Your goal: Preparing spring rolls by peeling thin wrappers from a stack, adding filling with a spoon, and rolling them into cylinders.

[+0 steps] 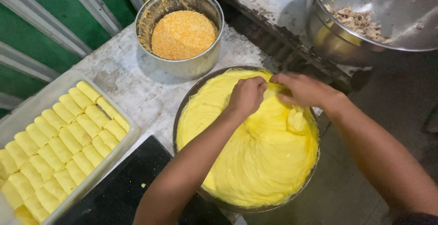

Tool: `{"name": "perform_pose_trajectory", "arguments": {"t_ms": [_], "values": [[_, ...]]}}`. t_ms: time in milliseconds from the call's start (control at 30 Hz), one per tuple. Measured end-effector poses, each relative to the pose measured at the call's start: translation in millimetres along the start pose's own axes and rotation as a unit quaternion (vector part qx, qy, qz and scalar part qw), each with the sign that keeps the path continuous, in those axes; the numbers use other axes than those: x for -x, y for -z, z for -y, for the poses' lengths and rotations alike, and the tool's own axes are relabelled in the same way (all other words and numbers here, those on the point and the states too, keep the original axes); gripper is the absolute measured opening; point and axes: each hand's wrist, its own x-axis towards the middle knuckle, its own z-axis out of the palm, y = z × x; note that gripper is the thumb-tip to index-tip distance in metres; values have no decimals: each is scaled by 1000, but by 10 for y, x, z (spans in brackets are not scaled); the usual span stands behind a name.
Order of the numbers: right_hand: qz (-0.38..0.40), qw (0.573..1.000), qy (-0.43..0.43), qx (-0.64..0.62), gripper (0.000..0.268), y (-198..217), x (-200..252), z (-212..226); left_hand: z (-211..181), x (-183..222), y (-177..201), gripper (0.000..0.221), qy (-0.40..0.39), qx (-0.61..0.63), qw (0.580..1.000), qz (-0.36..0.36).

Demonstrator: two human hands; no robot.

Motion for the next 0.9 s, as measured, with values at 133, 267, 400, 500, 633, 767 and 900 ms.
{"name": "perform_pose_trajectory", "arguments": {"t_ms": [133,267,400,500,633,767,900], "values": [[-37,999,3,1,34,-204,-150,-298,15,-177,89,20,-12,-15,1000,-10],[-63,996,-44,-51,23,-186,-323,-313,-58,-192,295,22,-16,1,999,-34],[-108,989,-37,-88,26,-58,-462,-170,-54,-86,516,21,19,75,994,-82],[-166,981,5,-100,23,2,-606,-75,29,-71,631,18,39,108,985,-129],[-180,973,35,-141,25,114,-652,97,65,33,818,17,31,113,978,-172],[-215,962,77,-148,24,201,-722,288,140,136,968,16,2,108,970,-216],[-256,944,122,-169,18,307,-734,535,187,330,1150,16,-36,146,954,-259]]}}
